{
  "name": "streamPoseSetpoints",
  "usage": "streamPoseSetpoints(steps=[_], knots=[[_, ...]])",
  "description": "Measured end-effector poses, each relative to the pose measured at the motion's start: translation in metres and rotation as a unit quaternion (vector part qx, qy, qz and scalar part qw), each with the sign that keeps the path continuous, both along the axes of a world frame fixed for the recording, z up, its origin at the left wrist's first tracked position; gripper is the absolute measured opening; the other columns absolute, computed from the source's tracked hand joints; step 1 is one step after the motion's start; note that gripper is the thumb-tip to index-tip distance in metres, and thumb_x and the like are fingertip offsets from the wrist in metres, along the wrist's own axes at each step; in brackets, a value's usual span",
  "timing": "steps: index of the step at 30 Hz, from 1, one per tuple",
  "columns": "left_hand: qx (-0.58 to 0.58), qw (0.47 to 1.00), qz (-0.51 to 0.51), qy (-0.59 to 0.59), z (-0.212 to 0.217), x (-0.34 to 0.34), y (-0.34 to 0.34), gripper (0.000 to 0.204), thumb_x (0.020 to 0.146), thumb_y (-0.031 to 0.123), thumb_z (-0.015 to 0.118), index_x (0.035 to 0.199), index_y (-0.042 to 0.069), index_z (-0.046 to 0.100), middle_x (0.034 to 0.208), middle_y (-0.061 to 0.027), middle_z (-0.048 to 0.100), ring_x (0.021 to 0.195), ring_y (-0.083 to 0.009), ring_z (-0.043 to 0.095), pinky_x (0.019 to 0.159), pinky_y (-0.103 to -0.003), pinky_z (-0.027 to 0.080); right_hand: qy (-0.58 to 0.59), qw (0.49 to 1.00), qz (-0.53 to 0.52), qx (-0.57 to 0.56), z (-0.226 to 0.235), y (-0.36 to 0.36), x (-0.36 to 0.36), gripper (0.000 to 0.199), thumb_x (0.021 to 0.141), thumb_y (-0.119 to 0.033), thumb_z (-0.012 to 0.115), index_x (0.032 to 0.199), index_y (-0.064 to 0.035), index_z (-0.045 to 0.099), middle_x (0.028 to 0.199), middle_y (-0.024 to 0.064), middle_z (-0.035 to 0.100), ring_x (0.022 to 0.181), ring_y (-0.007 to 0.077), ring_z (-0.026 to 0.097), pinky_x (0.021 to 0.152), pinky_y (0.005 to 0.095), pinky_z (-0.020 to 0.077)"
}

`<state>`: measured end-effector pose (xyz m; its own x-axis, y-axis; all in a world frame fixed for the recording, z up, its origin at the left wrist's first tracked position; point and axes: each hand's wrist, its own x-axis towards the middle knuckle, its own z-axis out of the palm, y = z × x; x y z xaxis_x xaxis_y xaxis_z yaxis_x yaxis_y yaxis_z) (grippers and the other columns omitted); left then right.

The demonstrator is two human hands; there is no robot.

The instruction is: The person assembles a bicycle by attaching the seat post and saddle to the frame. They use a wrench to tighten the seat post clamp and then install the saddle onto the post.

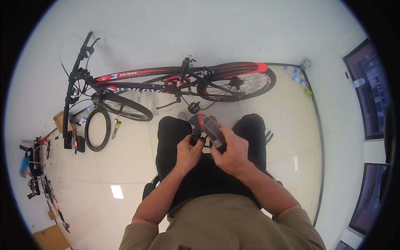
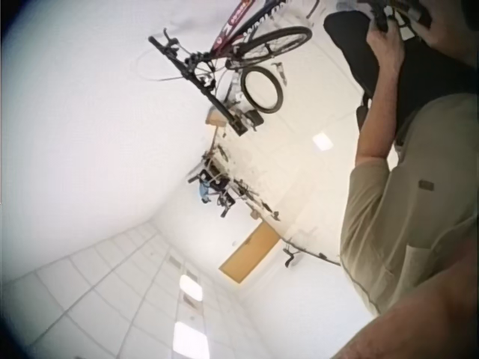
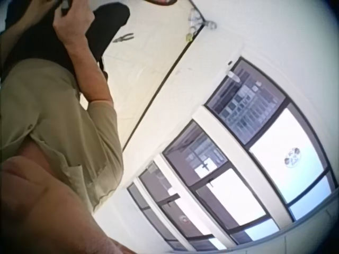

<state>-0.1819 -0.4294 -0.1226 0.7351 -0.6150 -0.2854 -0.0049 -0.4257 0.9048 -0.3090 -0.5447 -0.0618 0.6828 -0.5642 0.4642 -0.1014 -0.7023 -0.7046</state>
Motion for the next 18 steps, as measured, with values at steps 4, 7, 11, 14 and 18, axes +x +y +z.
streamPoseSetpoints(steps=[4, 7, 11, 14, 18], knots=[[-0.022, 1.000, -0.018, -0.003, -0.003, 0.000, -0.001, 0.030, 0.088, 0.023, 0.068, 0.088, -0.006, 0.066, 0.063, -0.0093, 0.061, 0.058, -0.0132, 0.056, 0.056, -0.033, 0.047, 0.007, 1.000, -0.015, 0.015, 0.002, -0.004, -0.001, 0.049, 0.072, -0.002, 0.075, 0.118, -0.0009, 0.056, 0.097, 0.0185, 0.069, 0.077, 0.0355, 0.070, 0.067, 0.0377, 0.0555], [-0.021, 0.999, -0.040, 0.018, 0.005, 0.005, -0.003, 0.027, 0.088, 0.022, 0.068, 0.085, -0.005, 0.065, 0.063, -0.0063, 0.059, 0.058, -0.0115, 0.053, 0.055, -0.031, 0.044, 0.023, 0.997, -0.031, 0.062, -0.002, -0.012, -0.006, 0.047, 0.076, -0.003, 0.074, 0.119, -0.0006, 0.055, 0.090, 0.0188, 0.069, 0.079, 0.0363, 0.071, 0.068, 0.0379, 0.0552], [-0.036, 0.994, -0.071, 0.070, 0.006, 0.011, 0.000, 0.021, 0.090, 0.018, 0.067, 0.088, -0.002, 0.066, 0.070, 0.0004, 0.059, 0.063, -0.0070, 0.049, 0.057, -0.026, 0.040, 0.001, 0.997, -0.030, 0.076, -0.001, -0.019, -0.003, 0.045, 0.075, -0.006, 0.074, 0.116, -0.0007, 0.054, 0.080, 0.0179, 0.066, 0.069, 0.0369, 0.068, 0.061, 0.0401, 0.0537], [-0.044, 0.990, -0.081, 0.104, 0.013, 0.015, -0.001, 0.016, 0.090, 0.016, 0.066, 0.087, 0.000, 0.066, 0.071, 0.0041, 0.056, 0.063, -0.0046, 0.045, 0.056, -0.024, 0.036, -0.004, 0.995, -0.026, 0.094, -0.001, -0.022, -0.004, 0.046, 0.077, -0.006, 0.074, 0.118, -0.0019, 0.054, 0.082, 0.0174, 0.066, 0.071, 0.0359, 0.068, 0.062, 0.0394, 0.0540], [-0.059, 0.985, -0.085, 0.137, 0.017, 0.019, -0.003, 0.018, 0.089, 0.018, 0.068, 0.091, 0.000, 0.069, 0.073, 0.0039, 0.058, 0.065, -0.0046, 0.047, 0.058, -0.024, 0.037, -0.002, 0.993, -0.025, 0.112, 0.002, -0.022, -0.004, 0.047, 0.078, -0.006, 0.074, 0.120, -0.0022, 0.053, 0.087, 0.0168, 0.067, 0.074, 0.0343, 0.069, 0.065, 0.0375, 0.0551]])
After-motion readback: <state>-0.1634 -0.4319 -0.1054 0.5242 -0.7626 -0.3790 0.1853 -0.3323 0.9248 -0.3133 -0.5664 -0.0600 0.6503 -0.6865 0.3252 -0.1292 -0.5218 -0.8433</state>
